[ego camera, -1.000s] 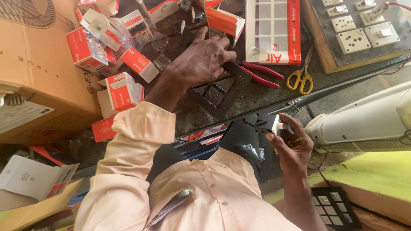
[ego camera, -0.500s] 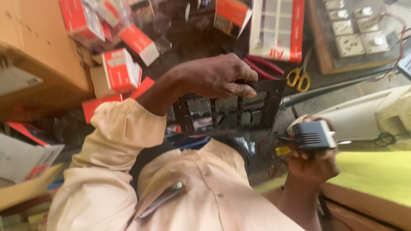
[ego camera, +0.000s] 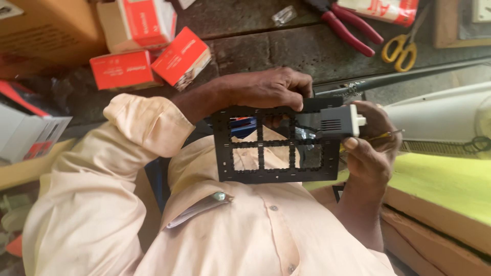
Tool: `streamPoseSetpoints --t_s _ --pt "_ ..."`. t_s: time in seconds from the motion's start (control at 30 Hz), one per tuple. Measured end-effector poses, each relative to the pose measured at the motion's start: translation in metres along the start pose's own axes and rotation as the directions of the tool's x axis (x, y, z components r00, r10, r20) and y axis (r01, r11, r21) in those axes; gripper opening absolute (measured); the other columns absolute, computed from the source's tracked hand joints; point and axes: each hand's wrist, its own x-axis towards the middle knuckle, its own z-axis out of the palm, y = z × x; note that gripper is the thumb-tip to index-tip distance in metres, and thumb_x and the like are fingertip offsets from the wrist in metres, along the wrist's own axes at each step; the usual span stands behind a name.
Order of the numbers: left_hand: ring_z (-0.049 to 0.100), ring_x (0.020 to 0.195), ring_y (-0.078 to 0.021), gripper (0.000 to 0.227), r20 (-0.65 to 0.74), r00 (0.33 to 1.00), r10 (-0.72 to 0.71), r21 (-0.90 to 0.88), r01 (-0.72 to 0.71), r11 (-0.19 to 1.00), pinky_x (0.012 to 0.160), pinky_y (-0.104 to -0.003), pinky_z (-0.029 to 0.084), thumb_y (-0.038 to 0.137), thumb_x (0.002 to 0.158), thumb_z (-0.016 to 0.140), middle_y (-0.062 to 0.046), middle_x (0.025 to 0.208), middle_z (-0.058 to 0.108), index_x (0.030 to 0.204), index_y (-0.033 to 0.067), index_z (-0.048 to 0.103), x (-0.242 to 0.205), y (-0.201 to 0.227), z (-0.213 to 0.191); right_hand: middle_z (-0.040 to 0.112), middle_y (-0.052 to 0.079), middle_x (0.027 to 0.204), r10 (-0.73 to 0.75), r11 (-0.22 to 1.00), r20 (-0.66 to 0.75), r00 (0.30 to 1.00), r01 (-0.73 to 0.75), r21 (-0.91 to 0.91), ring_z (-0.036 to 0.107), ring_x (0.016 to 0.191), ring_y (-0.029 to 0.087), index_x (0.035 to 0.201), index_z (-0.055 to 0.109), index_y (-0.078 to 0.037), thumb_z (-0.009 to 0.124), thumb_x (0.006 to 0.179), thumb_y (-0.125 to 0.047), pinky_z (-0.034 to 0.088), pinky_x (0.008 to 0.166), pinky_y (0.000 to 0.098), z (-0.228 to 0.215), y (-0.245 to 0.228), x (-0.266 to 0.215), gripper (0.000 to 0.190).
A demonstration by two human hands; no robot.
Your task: The person unboxes electrical switches and a faceplate, then uses a screwdriver to mount the switches into a multi-gang mounting frame on a workbench.
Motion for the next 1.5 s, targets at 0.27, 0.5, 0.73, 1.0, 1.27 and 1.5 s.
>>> streamPoseSetpoints --t_s 0.27,0.5,0.73,1.0,1.27,1.5 --pt "0.067 0.088 -0.0132 0.041 0.011 1.0 0.016 0.456 -0.019 0.89 0.082 -0.034 0.053 0.029 0.102 0.056 -0.003 0.1 0.074 0.137 0.0104 0.064 -0.04 -0.005 -0.003 0.071 0.019 0.118 0.051 0.998 0.089 0.995 -0.054 0.036 0.07 0.098 0.017 0.135 0.062 0.01 0.084 0.09 -0.004 0.056 0.09 0.024 0.001 0.013 0.001 0.052" --pt "0.066 0.107 -0.0144 0.038 0.068 0.996 0.065 0.24 -0.079 0.967 0.088 -0.03 0.055 0.02 0.102 0.058 -0.012 0.111 0.071 0.133 -0.0009 0.058 -0.09 -0.01 -0.031 0.07 0.017 0.121 0.06 0.998 0.15 0.987 -0.061 -0.001 0.07 0.108 0.019 0.133 0.065 0.009 0.084 0.088 -0.004 0.057 0.098 0.0275 0.004 0.021 0.0 0.051" --pt "0.065 0.102 -0.0099 0.035 -0.081 0.982 0.168 0.195 -0.15 0.969 0.088 -0.027 0.051 0.024 0.106 0.055 -0.002 0.113 0.073 0.133 0.0022 0.06 -0.116 -0.012 -0.021 0.073 0.018 0.118 0.077 0.994 0.178 0.981 -0.088 0.057 0.072 0.107 0.021 0.134 0.064 0.009 0.083 0.09 -0.003 0.059 0.101 0.0307 -0.001 0.026 0.008 0.05" --pt "0.066 0.064 -0.0101 0.016 -0.373 0.928 0.014 -0.224 -0.105 0.969 0.056 -0.026 0.056 0.008 0.098 0.06 -0.007 0.08 0.068 0.103 -0.0043 0.069 -0.117 -0.035 -0.01 0.073 0.019 0.105 0.124 0.98 0.08 0.989 -0.135 0.147 0.069 0.08 0.015 0.137 0.062 0.012 0.082 0.088 -0.001 0.055 0.067 0.0202 -0.002 0.015 0.012 0.055" --pt "0.076 0.087 -0.0281 0.038 -0.62 0.784 -0.022 -0.591 -0.448 0.671 0.081 -0.04 0.065 0.026 0.099 0.059 -0.022 0.099 0.075 0.113 -0.0076 0.068 -0.131 -0.068 0.036 0.071 0.023 0.117 0.062 0.997 0.035 0.997 -0.064 0.034 0.073 0.101 0.023 0.134 0.061 0.014 0.077 0.087 0.002 0.059 0.093 0.0291 -0.004 0.001 0.01 0.051" --pt "0.074 0.101 -0.0284 0.054 -0.699 0.709 -0.093 -0.652 -0.579 0.489 0.087 -0.045 0.062 0.047 0.105 0.048 -0.021 0.111 0.074 0.118 -0.002 0.068 -0.113 -0.089 0.075 0.073 0.021 0.122 0.032 0.999 0.105 0.994 -0.032 -0.002 0.073 0.1 0.021 0.135 0.062 0.01 0.077 0.089 0.003 0.059 0.094 0.0284 0.011 -0.01 0.019 0.049"
